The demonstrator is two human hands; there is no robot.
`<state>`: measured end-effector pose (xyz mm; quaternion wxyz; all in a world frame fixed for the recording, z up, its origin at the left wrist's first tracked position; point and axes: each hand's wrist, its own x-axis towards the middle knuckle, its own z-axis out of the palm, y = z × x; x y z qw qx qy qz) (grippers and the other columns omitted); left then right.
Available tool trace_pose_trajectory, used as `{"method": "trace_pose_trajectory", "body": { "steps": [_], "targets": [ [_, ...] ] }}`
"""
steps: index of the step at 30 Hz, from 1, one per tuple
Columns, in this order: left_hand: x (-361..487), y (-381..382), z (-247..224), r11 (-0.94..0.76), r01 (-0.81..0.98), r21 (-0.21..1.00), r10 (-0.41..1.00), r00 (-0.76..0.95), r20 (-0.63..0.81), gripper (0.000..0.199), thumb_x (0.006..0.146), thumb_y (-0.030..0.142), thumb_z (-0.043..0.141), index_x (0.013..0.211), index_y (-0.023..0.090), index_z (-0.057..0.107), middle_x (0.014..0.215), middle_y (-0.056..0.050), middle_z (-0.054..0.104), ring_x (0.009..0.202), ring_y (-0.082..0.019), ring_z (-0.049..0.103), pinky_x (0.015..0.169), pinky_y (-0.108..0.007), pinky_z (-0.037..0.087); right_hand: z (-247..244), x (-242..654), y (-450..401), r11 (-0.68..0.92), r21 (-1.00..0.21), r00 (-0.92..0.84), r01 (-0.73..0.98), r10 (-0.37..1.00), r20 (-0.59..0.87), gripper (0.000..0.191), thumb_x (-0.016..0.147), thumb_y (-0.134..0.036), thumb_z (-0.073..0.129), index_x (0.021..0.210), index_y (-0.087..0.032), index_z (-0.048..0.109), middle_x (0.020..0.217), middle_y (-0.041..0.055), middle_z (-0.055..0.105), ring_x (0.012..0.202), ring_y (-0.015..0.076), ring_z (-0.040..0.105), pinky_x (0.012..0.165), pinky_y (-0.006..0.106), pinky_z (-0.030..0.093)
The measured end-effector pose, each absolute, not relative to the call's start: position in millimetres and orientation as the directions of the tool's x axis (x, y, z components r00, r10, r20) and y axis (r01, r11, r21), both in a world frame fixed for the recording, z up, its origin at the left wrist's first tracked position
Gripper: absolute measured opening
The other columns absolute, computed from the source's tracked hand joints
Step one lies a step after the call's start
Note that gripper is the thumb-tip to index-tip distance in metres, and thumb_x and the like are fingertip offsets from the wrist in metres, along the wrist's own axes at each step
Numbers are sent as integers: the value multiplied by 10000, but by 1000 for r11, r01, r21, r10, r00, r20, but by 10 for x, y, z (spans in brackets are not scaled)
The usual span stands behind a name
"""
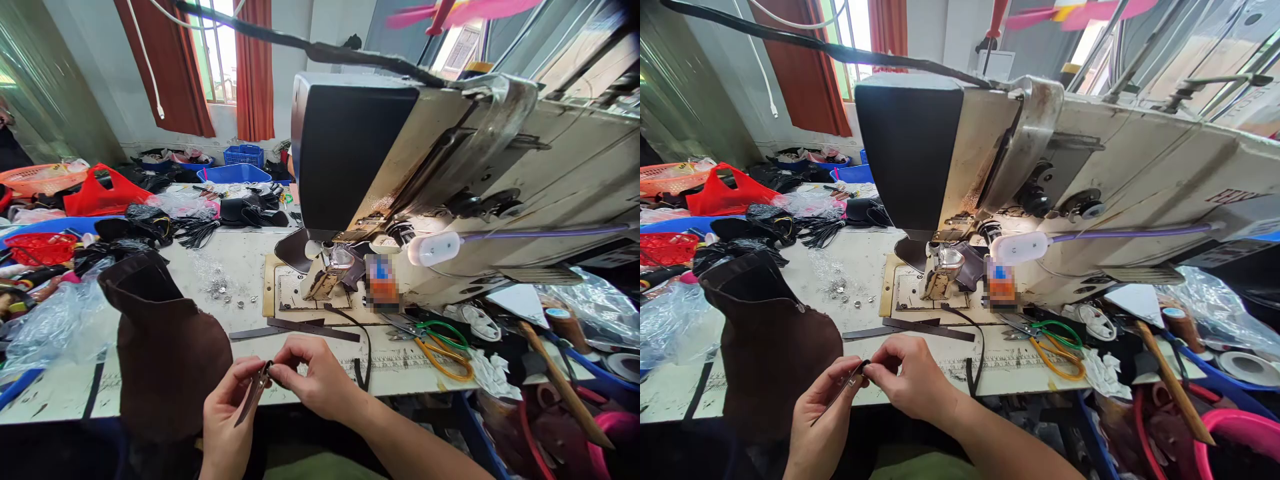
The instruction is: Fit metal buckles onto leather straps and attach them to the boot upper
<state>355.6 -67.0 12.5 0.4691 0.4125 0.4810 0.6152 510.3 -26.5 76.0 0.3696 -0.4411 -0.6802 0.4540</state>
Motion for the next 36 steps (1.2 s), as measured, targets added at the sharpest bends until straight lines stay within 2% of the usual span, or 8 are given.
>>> {"method": "trace_pose_trajectory", "body": {
  "steps": [8,13,17,23,27,30,33,36],
  "targets": [
    [3532,-663,150,67,-293,954,985,-135,-111,221,730,333,787,878,176,736,826,-44,702,711,-145,631,688,-229,561,751,5139,-224,136,-976,-412,172,910,54,114,789,-228,654,703,-157,629,666,0,604,633,111,511,594,248,399],
    [3531,-655,151,21,-314,949,993,-106,-57,189,745,296,778,906,206,741,892,-30,682,722,-127,624,682,-210,546,716,5147,-198,-120,-992,-477,-36,875,-88,310,753,-432,717,785,-138,624,678,25,626,602,117,529,581,267,419],
    [3542,-660,159,-15,-284,959,995,-96,-13,193,728,292,787,893,201,748,845,-31,675,707,-130,623,679,-212,546,750,5174,-155,-159,-987,-484,30,862,-154,253,747,-376,708,774,-133,643,659,12,617,605,110,514,589,256,412],
    [3539,-672,157,130,-269,954,982,-97,-161,273,725,353,788,933,182,740,819,-51,727,726,-149,651,711,-221,553,854,5169,-167,32,-939,-423,342,898,-123,85,791,-158,582,721,-153,631,622,-13,578,585,98,470,530,217,359],
    [3548,-660,213,117,-231,966,988,-73,-137,291,711,365,793,925,176,737,766,-45,725,716,-156,647,700,-222,549,833,5141,-226,280,-851,-441,444,895,64,95,800,-109,543,735,-171,572,667,-6,581,606,111,496,551,228,365],
    [3575,-652,254,93,-188,978,983,-137,-120,251,693,376,800,802,161,728,708,-45,709,697,-162,647,667,-219,547,740,5099,-292,449,-738,-424,503,873,242,102,798,-92,522,754,-184,524,721,15,563,641,136,499,587,259,377],
    [3609,-643,253,43,-187,981,973,-217,-84,275,669,397,807,796,164,733,711,-56,715,714,-196,674,665,-250,567,628,5051,-375,546,-650,-398,528,835,379,120,841,-91,466,791,-186,519,766,50,559,694,169,518,611,282,392],
    [3622,-635,218,-39,-148,988,954,-299,-7,283,660,387,812,824,167,741,789,-67,727,756,-212,685,696,-265,581,545,5025,-443,590,-650,-397,478,806,440,171,879,-80,424,879,-175,567,797,71,575,732,182,540,633,285,426]
  ]
}}
